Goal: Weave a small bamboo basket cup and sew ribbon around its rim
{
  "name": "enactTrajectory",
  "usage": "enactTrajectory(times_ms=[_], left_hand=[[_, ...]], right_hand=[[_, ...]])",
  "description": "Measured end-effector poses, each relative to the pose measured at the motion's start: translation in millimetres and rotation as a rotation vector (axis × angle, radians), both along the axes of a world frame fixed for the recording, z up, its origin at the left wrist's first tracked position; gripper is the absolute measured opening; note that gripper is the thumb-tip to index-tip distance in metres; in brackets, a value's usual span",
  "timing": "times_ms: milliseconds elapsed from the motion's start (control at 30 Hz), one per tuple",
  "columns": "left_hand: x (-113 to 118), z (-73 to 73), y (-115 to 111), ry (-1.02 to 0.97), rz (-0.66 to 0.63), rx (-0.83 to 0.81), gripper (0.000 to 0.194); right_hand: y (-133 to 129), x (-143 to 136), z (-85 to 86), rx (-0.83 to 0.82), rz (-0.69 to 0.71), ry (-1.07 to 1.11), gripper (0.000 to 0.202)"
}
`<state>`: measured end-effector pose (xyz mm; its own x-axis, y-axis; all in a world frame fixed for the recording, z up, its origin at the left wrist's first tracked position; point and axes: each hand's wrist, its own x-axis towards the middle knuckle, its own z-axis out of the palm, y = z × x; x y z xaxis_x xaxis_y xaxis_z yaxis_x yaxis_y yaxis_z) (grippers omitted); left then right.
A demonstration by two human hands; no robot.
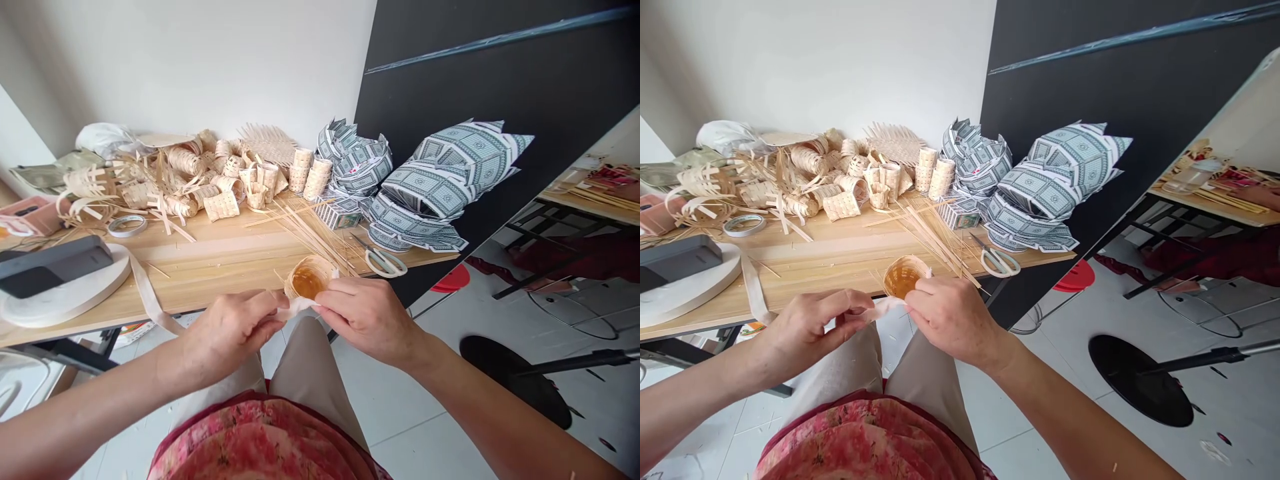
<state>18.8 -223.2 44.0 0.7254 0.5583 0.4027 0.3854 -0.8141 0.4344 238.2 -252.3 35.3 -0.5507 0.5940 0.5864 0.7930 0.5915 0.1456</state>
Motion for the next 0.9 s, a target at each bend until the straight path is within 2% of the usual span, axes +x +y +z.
enactTrajectory(times_ms=[100, 167, 267, 400, 567, 767, 900], left_hand=[[-1, 0.5, 3, 0.036, 0.066, 0.126, 0.020], [0, 2.5, 9, 0.058, 0.108, 0.129, 0.024], [4, 7.6, 17, 0.021, 0.119, 0.042, 0.022], [11, 11.3, 27, -0.139, 0.074, -0.190, 0.011], [14, 11.0, 39, -0.203, 0.052, -0.446, 0.015], [13, 22.7, 42, -0.218, -0.045, -0.399, 0.007], [14, 30.4, 41, -0.179, -0.120, -0.426, 0.013]], right_hand=[[-1, -1, 1.1, 0.014, 0.014, -0.012, 0.031], [-2, -4, 2.7, 0.012, 0.020, -0.027, 0.031], [-3, -7, 4.5, -0.012, 0.012, -0.044, 0.031], [-2, -8, 4.6, -0.063, 0.025, 0.016, 0.030], [-1, -8, 5.8, -0.147, 0.070, 0.130, 0.028], [1, -12, 11.7, -0.260, 0.150, 0.296, 0.024], [1, -13, 13.3, -0.352, 0.159, 0.412, 0.021]])
